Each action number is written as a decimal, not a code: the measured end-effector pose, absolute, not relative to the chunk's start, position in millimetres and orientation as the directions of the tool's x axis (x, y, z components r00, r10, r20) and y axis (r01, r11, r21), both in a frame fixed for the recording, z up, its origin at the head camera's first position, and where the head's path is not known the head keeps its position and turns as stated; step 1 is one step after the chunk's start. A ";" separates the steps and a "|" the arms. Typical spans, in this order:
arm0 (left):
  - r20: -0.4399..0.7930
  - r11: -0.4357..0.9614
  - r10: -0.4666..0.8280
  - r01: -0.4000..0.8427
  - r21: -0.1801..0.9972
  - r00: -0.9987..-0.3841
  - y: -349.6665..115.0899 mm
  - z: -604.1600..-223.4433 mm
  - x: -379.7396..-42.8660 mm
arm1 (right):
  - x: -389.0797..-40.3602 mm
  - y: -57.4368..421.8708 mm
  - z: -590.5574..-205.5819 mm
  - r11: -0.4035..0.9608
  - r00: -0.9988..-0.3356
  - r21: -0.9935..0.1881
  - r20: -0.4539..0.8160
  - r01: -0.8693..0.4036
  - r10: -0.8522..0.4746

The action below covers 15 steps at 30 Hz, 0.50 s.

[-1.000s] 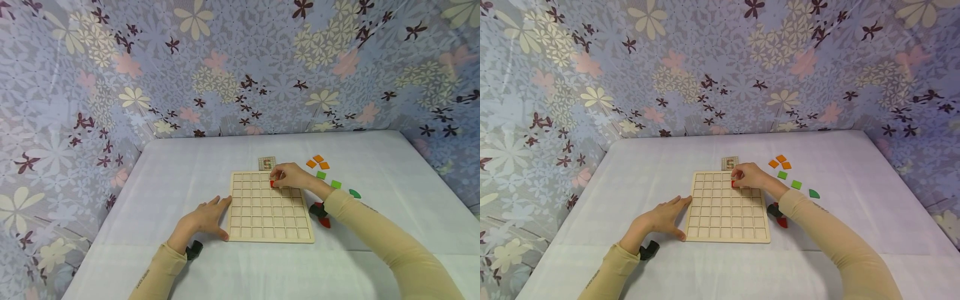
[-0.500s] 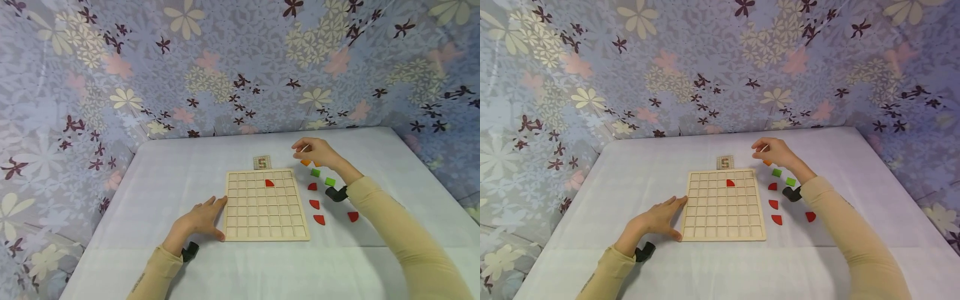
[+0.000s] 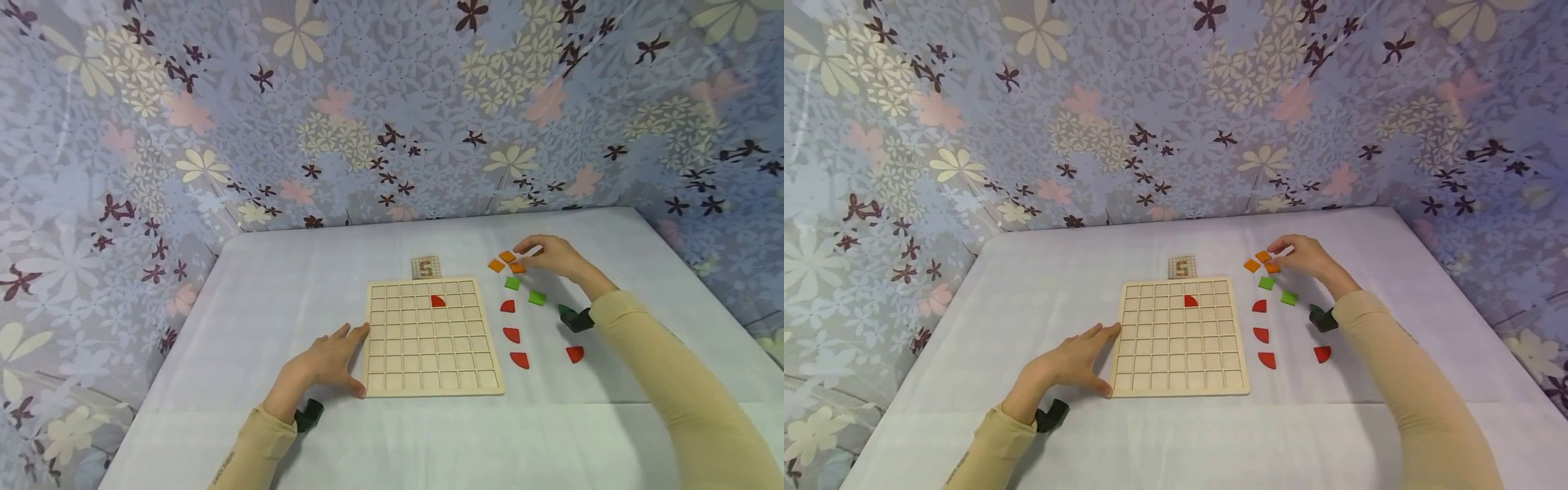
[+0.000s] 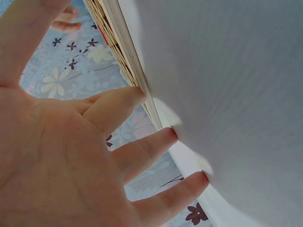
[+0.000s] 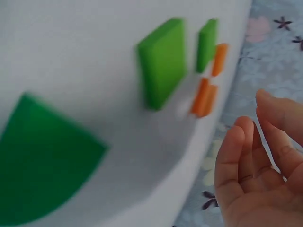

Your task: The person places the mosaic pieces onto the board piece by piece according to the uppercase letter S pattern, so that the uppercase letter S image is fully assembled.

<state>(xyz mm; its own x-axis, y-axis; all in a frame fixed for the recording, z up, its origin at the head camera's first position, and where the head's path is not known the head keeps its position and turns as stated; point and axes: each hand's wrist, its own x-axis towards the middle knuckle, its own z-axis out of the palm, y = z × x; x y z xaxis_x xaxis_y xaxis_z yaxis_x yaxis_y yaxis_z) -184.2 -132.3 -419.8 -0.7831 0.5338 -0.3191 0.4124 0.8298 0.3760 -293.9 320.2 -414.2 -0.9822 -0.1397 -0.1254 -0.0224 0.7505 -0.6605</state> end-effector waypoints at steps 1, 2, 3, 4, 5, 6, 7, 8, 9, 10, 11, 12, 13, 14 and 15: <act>-0.318 0.829 0.534 0.413 0.377 -0.783 -132.4 -419.7 -184.0 | -294.2 321.4 -416.7 0.759 -0.980 -0.650 -0.143 -0.014 -0.140; -0.317 0.829 0.535 0.413 0.377 -0.783 -132.5 -419.9 -183.8 | -294.6 322.3 -419.1 0.763 -0.978 -0.646 -0.155 -0.007 -0.141; -0.316 0.829 0.535 0.415 0.375 -0.784 -132.6 -420.1 -183.7 | -295.2 323.2 -421.4 0.767 -0.976 -0.642 -0.165 -0.003 -0.142; -0.315 0.829 0.536 0.416 0.374 -0.783 -132.7 -420.2 -183.7 | -296.0 323.7 -423.7 0.771 -0.975 -0.637 -0.173 0.001 -0.142; -0.315 0.828 0.536 0.417 0.374 -0.783 -132.7 -420.5 -183.6 | -296.6 324.0 -425.6 0.774 -0.974 -0.633 -0.176 -0.001 -0.145; -0.316 0.829 0.536 0.417 0.372 -0.783 -132.7 -420.7 -183.6 | -297.2 324.2 -427.5 0.778 -0.973 -0.629 -0.179 -0.003 -0.148; -0.318 0.830 0.535 0.417 0.370 -0.782 -132.7 -420.8 -183.6 | -297.8 324.5 -429.2 0.779 -0.972 -0.627 -0.182 -0.004 -0.151; -0.321 0.831 0.534 0.417 0.369 -0.782 -132.6 -421.0 -183.7 | -298.6 324.7 -430.9 0.781 -0.971 -0.624 -0.181 -0.010 -0.157; -0.322 0.832 0.533 0.415 0.368 -0.782 -132.5 -421.2 -183.7 | -299.3 324.7 -432.5 0.785 -0.971 -0.620 -0.180 -0.014 -0.159; -0.324 0.832 0.532 0.413 0.369 -0.782 -132.4 -421.2 -183.7 | -299.8 324.7 -434.2 0.786 -0.971 -0.617 -0.176 -0.021 -0.164; -0.324 0.833 0.531 0.411 0.370 -0.783 -132.3 -421.4 -183.8 | -300.4 324.6 -435.6 0.788 -0.971 -0.615 -0.168 -0.032 -0.170; -0.325 0.834 0.530 0.410 0.370 -0.784 -132.2 -421.4 -183.9 | -300.9 324.6 -436.9 0.788 -0.972 -0.614 -0.159 -0.041 -0.175; -0.324 0.833 0.530 0.410 0.371 -0.784 -132.2 -421.3 -183.8 | -301.3 324.6 -438.1 0.789 -0.973 -0.612 -0.148 -0.052 -0.179; -0.323 0.833 0.530 0.410 0.372 -0.784 -132.2 -421.1 -183.8 | -301.6 324.3 -439.3 0.790 -0.974 -0.610 -0.135 -0.063 -0.183; -0.321 0.832 0.531 0.411 0.372 -0.784 -132.2 -421.0 -183.8 | -301.7 324.2 -440.1 0.790 -0.975 -0.609 -0.124 -0.073 -0.186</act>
